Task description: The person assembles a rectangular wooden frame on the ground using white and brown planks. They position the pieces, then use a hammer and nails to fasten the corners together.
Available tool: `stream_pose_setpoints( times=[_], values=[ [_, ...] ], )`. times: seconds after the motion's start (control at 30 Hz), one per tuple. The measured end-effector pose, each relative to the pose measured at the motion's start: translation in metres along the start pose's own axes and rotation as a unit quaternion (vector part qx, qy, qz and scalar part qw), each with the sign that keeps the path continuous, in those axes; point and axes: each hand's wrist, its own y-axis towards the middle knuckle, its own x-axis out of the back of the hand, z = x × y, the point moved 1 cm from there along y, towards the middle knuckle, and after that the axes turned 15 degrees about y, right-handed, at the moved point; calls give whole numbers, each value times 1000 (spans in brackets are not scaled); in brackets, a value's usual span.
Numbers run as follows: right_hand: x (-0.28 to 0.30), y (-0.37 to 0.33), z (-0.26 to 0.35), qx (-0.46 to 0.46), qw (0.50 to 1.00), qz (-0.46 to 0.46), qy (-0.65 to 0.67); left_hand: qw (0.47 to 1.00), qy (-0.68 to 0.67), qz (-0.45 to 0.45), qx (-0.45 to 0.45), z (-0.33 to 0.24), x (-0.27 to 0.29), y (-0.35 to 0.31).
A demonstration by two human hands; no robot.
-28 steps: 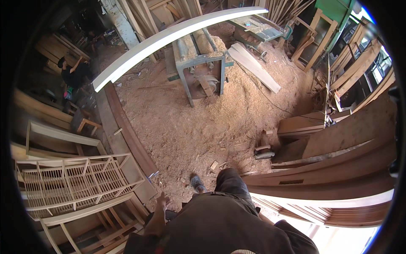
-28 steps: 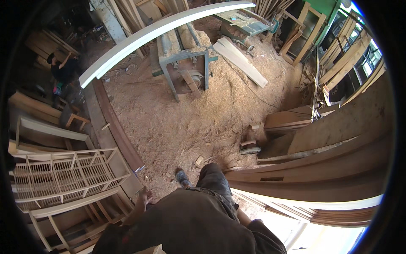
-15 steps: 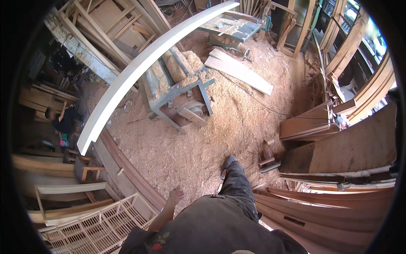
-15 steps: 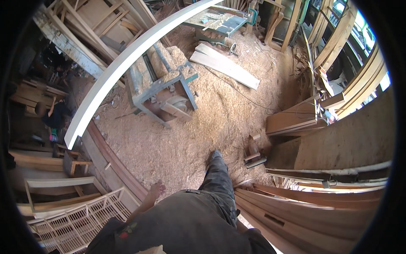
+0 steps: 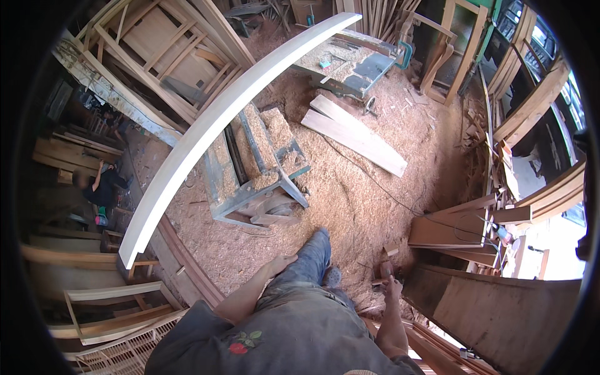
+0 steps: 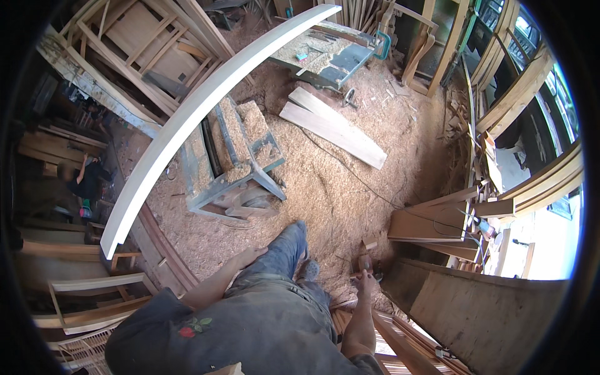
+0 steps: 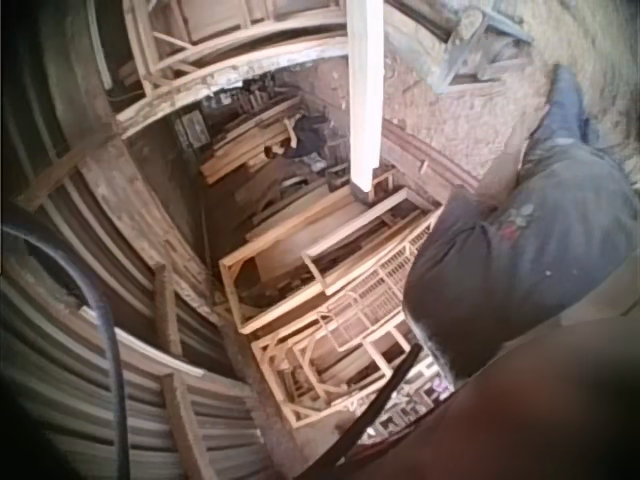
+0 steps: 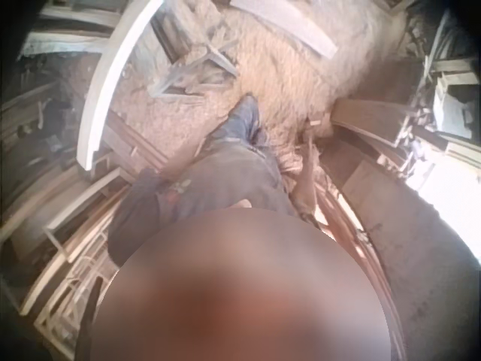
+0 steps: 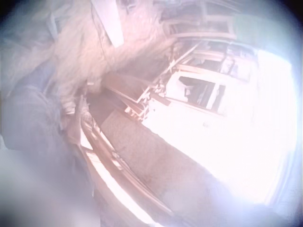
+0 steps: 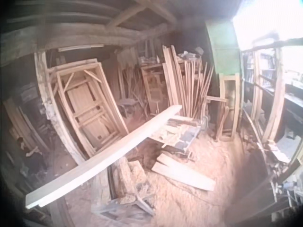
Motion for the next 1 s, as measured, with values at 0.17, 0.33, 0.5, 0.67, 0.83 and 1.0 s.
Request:
stream_pose_setpoints(
  times=[0.17,0.33,0.5,0.67,0.83,1.0],
  values=[
    [-55,50,39,-28,997,57,-35,962,268,-40,-41,-101,18,99],
    [-118,82,43,-81,983,-7,-163,904,419,17,83,-196,23,206],
    [-208,121,101,93,881,104,-452,890,427,58,150,-282,57,267],
    [-338,213,193,74,858,113,-495,867,403,118,270,-318,43,299],
    [-481,356,258,93,849,152,-498,865,377,49,326,-338,40,329],
    [-602,542,270,190,770,235,-562,884,345,-22,315,-359,48,350]
  ],
)
